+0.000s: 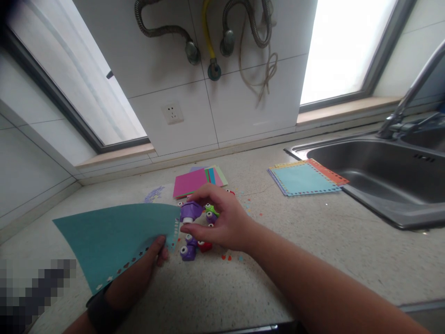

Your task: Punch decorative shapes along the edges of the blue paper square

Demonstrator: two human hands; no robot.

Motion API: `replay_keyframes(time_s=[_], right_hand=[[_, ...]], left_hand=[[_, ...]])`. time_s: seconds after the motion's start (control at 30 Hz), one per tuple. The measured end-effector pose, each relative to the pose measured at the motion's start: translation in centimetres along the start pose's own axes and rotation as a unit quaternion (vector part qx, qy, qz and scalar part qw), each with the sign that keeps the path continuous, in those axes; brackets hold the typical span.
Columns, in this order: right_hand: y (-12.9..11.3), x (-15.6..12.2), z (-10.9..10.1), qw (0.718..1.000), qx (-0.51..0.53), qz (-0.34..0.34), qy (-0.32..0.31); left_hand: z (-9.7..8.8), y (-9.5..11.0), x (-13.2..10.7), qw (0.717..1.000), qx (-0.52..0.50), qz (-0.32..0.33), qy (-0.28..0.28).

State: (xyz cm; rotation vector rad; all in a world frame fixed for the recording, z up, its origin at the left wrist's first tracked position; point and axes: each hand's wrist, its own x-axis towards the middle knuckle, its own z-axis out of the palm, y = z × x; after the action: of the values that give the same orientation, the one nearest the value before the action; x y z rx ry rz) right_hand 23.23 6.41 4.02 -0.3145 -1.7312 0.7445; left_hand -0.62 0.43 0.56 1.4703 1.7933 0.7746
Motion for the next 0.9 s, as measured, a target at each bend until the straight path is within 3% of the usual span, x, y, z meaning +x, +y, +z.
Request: replay_keyframes(time_s=[0.53,0.9], right_hand=[[0.2,0.0,0.2,1.0,0.028,-0.001,0.004],[0.2,0.1,0.2,0.997,0.058,0.047,-0.002]], left_hand=[[0.1,-0.6,0.2,1.0,0.005,-0.002,0.015],[0.1,1.0,-0.4,0.999,0.012,-0.015,0.036]])
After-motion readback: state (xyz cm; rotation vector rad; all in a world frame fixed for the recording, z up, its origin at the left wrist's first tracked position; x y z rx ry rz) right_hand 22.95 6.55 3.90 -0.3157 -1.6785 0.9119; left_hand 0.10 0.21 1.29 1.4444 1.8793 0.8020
